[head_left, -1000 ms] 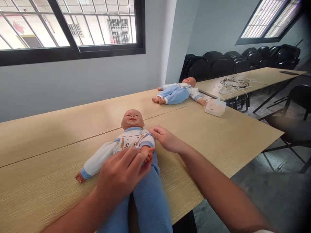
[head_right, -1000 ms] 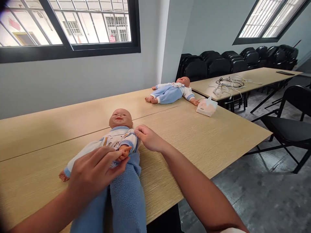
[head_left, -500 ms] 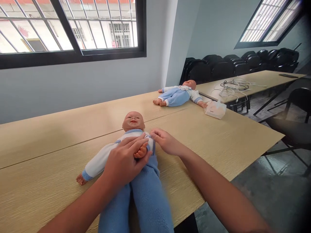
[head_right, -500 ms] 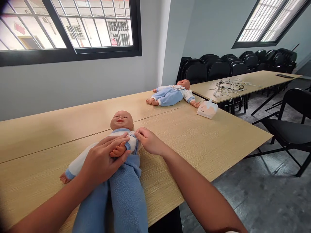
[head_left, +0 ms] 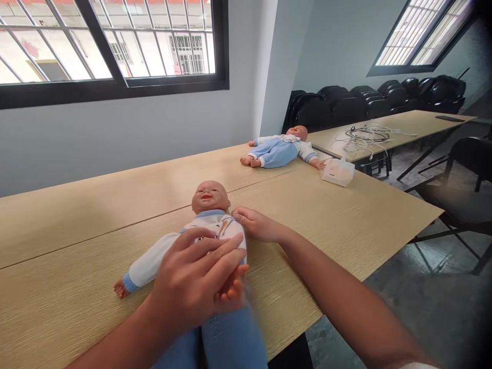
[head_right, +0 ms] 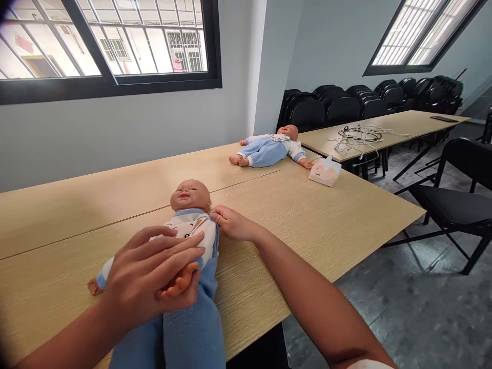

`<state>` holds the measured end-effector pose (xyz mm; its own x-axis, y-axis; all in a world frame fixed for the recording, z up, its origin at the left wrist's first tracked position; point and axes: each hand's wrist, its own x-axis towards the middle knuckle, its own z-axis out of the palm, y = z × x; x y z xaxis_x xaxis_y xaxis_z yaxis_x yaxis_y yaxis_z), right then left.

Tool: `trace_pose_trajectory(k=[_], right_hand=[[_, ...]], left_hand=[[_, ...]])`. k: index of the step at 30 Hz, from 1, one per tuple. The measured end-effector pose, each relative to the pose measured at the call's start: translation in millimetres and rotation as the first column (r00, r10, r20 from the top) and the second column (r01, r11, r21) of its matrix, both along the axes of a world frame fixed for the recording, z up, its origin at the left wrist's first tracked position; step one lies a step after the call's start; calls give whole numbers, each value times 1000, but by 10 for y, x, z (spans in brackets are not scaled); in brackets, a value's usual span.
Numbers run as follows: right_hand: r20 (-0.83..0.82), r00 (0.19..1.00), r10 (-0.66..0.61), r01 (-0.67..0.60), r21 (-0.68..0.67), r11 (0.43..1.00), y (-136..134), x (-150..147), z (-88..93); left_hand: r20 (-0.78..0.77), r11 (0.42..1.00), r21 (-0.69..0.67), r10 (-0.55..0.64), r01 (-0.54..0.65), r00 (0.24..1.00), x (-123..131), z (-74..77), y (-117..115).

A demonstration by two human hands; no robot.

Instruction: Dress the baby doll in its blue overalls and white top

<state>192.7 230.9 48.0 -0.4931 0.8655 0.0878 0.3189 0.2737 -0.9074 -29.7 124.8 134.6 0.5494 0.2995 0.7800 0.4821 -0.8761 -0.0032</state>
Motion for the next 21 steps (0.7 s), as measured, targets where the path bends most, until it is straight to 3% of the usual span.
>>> trace_pose_trajectory(k=[3,5,9,11,14,18,21], right_hand=[[-113,993,33,-47,-120,992,14,-22,20],[-194,979,61,-98,-187,977,11,-51,51],[-309,950,56,-169,-353,920,-38,-93,106],[-337,941,23,-175,-426,888,-74,-82,114],[-367,930,26,-214,-484,849,-118,-40,93],[-361,921,149,-318,-473,822,-144,-40,33],[-230,958,170,-249,-384,889,-142,-98,1]], left_hand=[[76,994,-109,14,-6,997,-115,77,-2],[156,974,-216,100,-65,983,-196,96,43],[288,843,-475,422,-255,860,-294,71,204],[315,790,-550,497,-272,809,-315,57,277],[355,781,-572,511,-250,783,-349,57,340],[401,782,-582,513,-221,759,-406,78,371],[412,770,-602,527,-212,743,-422,91,371]])
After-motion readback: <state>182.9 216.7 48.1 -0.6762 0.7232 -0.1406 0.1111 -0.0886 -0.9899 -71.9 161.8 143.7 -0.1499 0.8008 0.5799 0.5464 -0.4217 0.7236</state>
